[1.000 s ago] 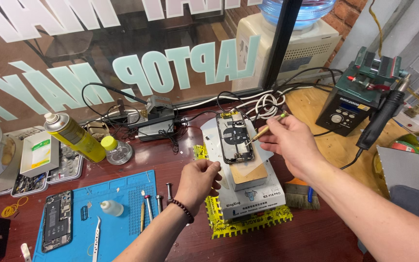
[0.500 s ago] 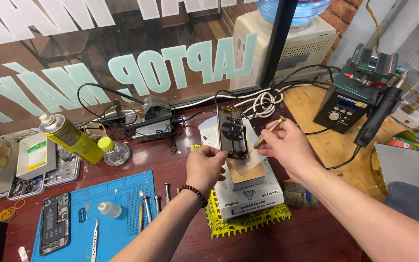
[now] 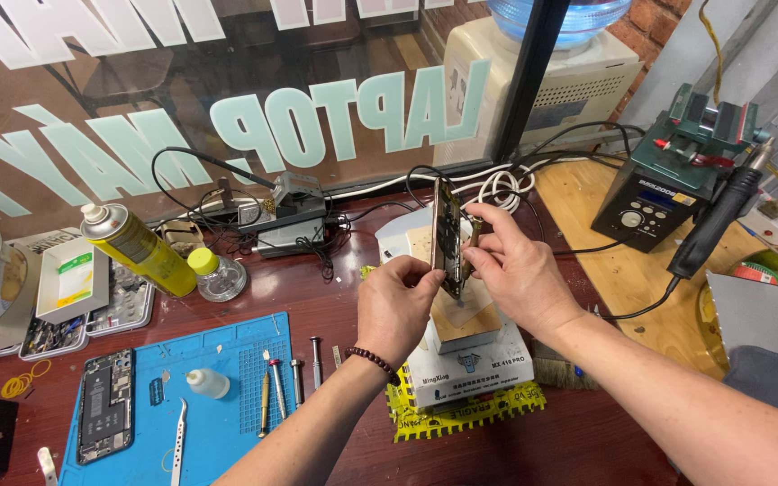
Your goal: The person works on a disassembled phone frame held in a small jig on the workbench. They use a screwdriver to remove and tighten small screws, use tweezers to handle tiny components, and reposition the phone frame repeatedly while working on its interior.
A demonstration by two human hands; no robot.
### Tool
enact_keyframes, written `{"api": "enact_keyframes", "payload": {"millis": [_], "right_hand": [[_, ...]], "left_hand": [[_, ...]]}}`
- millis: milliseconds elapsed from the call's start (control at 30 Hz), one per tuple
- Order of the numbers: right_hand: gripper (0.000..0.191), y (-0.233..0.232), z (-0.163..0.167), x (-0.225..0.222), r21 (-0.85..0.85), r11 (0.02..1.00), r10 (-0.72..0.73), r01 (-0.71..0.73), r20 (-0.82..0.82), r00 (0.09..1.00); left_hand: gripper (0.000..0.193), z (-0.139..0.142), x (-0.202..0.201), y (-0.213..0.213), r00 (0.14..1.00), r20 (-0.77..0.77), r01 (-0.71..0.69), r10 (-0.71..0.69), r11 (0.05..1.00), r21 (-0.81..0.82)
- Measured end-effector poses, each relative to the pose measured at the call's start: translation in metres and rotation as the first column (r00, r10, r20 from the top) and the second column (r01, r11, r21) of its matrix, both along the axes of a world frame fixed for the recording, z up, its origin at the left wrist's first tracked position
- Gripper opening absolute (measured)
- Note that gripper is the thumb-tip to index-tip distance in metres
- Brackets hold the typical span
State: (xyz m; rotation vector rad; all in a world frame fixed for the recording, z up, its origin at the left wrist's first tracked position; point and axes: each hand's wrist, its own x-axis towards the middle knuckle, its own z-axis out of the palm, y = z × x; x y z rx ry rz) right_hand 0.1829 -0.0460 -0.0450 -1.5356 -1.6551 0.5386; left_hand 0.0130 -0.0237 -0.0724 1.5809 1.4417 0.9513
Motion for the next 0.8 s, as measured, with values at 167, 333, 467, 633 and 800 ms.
{"api": "enact_keyframes", "payload": {"millis": [167,333,467,633,800], "right_hand": [[0.045,0.0024,-0.0047,-0.0018,0.01,1.0,0.005,-0.005,0.011,1.0],[0.046,0.0051,-0.0084,-0.0026,0.02,1.0,0.011,-0.013,0.073,0.997],[0.047,0.0061,-0.0107,-0.0033,0.042,0.999,0.023,-0.027,0.084,0.996],[0.048,0.0059,-0.0104,-0.0036,0.032,0.999,0.032,-0.035,0.088,0.996],[0.049,0.0057,-0.0098,-0.0035,0.031,0.999,0.033,-0.036,0.091,0.995]], "left_hand": [[0.021,-0.0001,0.0005,-0.0006,1.0,-0.015,0.007,-0.007,0.999,0.048],[0.022,0.0009,0.0002,-0.0004,0.999,-0.03,0.012,-0.01,0.998,0.056],[0.022,0.0017,0.0003,-0.0002,0.999,-0.037,0.013,-0.011,0.999,0.049],[0.022,0.0024,0.0008,0.0,0.999,-0.037,0.015,-0.013,0.999,0.05],[0.022,0.0032,0.0009,0.0005,0.998,-0.054,0.016,-0.014,0.999,0.031]]}}
